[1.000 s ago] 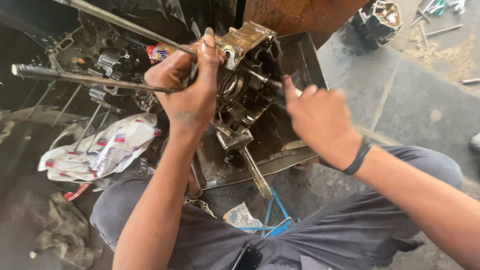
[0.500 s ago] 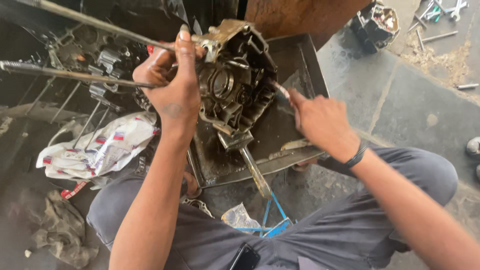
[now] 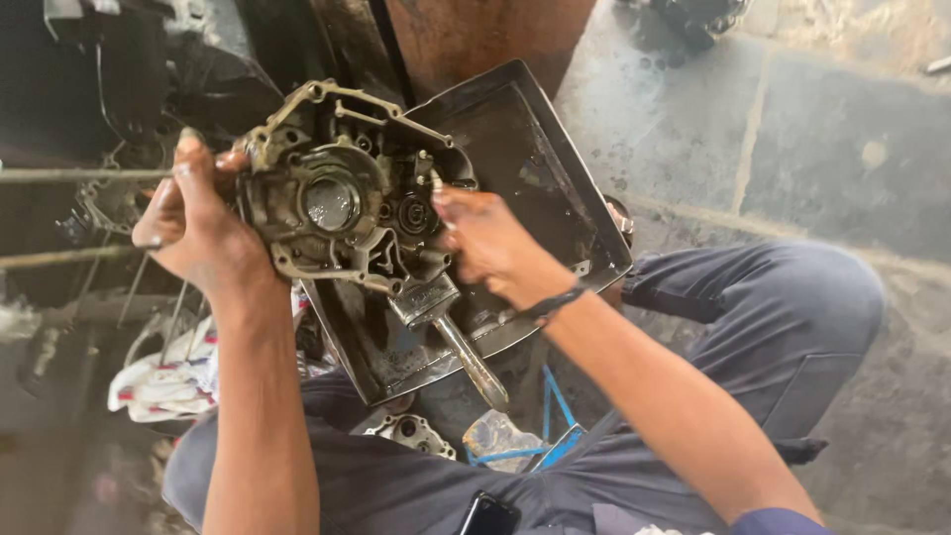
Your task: The person scrubs a disassembled engine casing with a brush and a small tool while seated on the floor. They rotate the part to access different areas and continue scrubbing the interior and exterior surfaces.
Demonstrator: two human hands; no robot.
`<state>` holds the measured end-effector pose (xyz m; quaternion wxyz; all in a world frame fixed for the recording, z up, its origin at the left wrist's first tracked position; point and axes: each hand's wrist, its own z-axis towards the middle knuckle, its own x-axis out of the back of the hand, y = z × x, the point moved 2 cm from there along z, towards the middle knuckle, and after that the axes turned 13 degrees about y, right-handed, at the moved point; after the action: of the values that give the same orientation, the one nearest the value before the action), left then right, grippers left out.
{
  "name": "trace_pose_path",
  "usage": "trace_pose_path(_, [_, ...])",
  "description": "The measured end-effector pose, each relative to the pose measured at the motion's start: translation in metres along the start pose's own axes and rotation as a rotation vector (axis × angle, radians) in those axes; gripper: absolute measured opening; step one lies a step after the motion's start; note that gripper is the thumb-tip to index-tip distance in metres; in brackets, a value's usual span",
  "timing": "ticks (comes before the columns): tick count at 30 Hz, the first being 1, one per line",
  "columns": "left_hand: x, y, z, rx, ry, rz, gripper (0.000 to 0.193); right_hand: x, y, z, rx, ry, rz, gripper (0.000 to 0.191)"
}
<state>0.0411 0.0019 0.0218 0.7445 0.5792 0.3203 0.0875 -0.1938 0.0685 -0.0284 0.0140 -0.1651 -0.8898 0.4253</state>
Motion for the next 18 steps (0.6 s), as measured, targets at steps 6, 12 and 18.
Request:
trace_pose_path(6, [0.004, -0.006, -0.003, 0.048, 0.054, 0.013, 0.028, -0.024, 0.037, -0.003, -0.096, 0.049, 0.141, 0.028])
trace_pose_path(12, [0.007, -0.008, 0.000, 0.025, 0.079, -0.029, 0.023, -0.036, 0.034, -0.003, -0.087, 0.016, 0.266, 0.043])
trace_pose_path(18, [0.007, -0.009, -0.006, -0.002, 0.078, 0.047, 0.027, 0.010, 0.053, -0.041, 0.395, 0.063, -0.240, 0.039])
